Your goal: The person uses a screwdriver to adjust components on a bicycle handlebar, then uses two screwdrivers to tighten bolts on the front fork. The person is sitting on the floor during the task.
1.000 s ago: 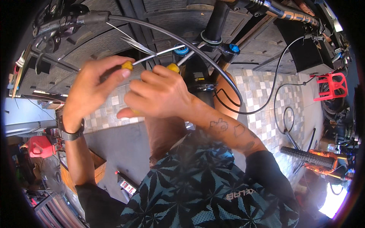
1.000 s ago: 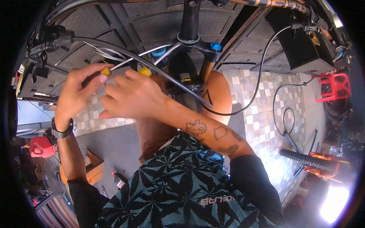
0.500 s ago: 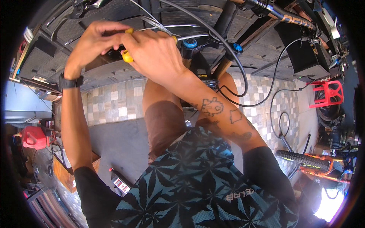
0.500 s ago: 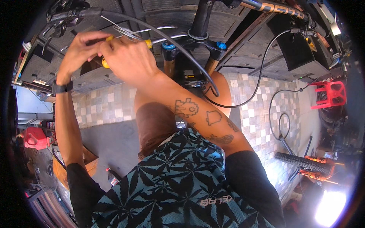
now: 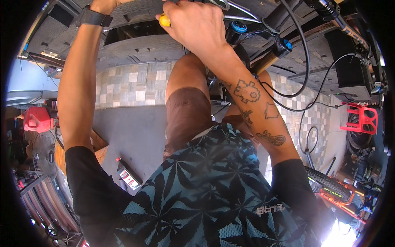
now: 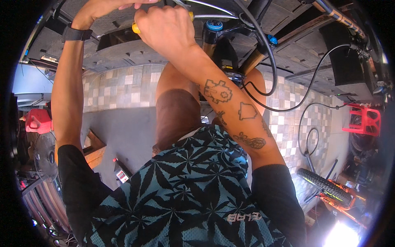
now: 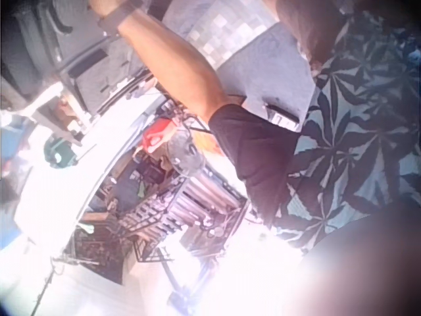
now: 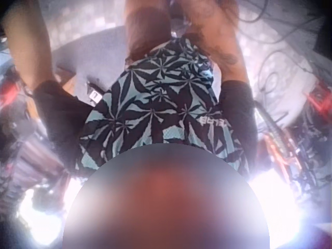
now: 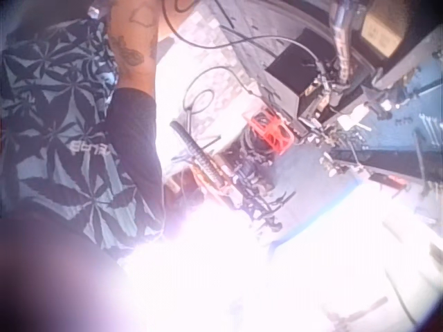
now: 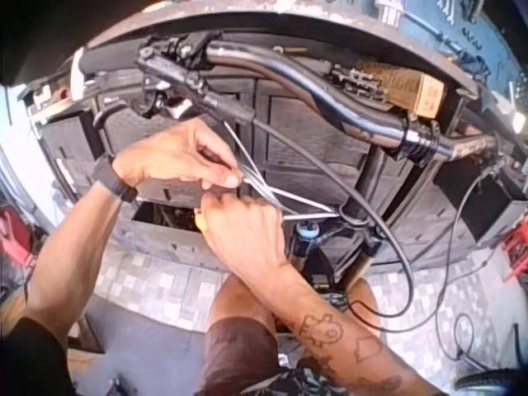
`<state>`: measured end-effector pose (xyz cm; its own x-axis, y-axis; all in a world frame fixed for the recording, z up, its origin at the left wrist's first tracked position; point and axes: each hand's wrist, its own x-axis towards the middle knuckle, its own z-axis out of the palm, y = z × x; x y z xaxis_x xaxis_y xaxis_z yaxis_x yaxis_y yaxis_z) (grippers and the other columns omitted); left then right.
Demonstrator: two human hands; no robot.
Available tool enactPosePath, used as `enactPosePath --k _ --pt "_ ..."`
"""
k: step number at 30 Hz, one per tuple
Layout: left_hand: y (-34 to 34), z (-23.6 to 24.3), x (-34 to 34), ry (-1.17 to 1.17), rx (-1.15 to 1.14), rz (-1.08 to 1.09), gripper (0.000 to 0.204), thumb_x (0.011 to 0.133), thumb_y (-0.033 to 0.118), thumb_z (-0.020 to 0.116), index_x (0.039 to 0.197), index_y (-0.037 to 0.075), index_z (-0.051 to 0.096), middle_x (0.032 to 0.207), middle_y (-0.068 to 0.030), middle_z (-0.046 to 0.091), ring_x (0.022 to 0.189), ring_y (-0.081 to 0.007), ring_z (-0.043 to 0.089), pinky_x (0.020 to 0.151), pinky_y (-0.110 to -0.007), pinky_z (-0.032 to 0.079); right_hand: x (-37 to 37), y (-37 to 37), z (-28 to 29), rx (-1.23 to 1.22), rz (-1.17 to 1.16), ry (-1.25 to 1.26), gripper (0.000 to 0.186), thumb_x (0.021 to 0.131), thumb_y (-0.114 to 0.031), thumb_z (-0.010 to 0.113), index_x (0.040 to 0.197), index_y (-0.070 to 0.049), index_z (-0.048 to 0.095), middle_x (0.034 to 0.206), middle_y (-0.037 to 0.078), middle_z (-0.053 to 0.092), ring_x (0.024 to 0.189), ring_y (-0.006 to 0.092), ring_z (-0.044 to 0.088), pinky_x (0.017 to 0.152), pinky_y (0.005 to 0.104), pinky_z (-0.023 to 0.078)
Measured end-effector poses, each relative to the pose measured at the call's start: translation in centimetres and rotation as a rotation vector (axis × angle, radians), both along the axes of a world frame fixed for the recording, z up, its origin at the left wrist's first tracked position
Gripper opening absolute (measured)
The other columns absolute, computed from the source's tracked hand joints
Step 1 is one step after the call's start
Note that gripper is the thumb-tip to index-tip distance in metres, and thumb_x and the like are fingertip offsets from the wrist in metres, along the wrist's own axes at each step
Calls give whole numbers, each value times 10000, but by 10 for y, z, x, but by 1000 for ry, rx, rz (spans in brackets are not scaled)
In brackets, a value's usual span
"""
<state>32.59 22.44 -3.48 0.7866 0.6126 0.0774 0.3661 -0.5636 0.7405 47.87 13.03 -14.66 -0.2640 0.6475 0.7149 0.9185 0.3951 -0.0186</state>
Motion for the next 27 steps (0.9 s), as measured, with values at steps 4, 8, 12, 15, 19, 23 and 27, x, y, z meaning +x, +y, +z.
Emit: enactPosePath --k 4,8,12,15,19,23,27 --pt "5 -3 5 16 -16 -21 268 929 254 899 1032 12 845 700 -3 702 559 -36 527 482 -237 355 -1 0 1 38 -16 -23 197 947 -251 688 879 -79 753 731 111 739 619 270 750 551 419 600" --pt "8 -2 9 49 -20 -33 233 952 227 874 1029 9 846 661 -2 675 529 -37 507 473 -234 345 -1 2 0 46 -5 -4 186 938 -237 700 877 -73 761 725 114 732 621 271 749 554 412 601" --pt "6 -5 8 23 -56 -13 217 967 213 856 1026 4 847 655 0 669 525 -33 504 469 -223 337 -1 4 -6 63 11 18 193 932 -248 712 868 -75 767 729 115 734 620 268 750 557 414 604" --pt "3 -5 6 13 -55 -6 212 972 207 851 1031 4 847 655 -2 670 524 -29 503 467 -218 334 -3 8 -9 39 -20 0 197 931 -256 717 872 -74 767 735 119 738 614 271 748 562 413 608" --pt "2 -5 5 5 -99 7 204 976 201 846 1032 5 847 654 1 666 522 -27 500 464 -220 329 -3 14 -10 28 -2 33 205 934 -259 720 899 -67 781 739 122 742 605 274 746 562 406 610" --pt "4 -6 6 22 -98 -3 208 985 205 838 1030 2 846 649 8 656 529 -25 502 467 -219 329 -3 15 -11 6 -19 54 214 931 -260 725 922 -57 792 725 125 737 604 276 747 557 404 607" --pt "8 -9 7 46 -103 -6 225 997 223 824 1054 7 847 661 14 654 548 -24 509 486 -215 357 -3 16 -13 22 -44 46 230 921 -277 746 932 -52 792 709 121 727 609 278 740 569 407 602"
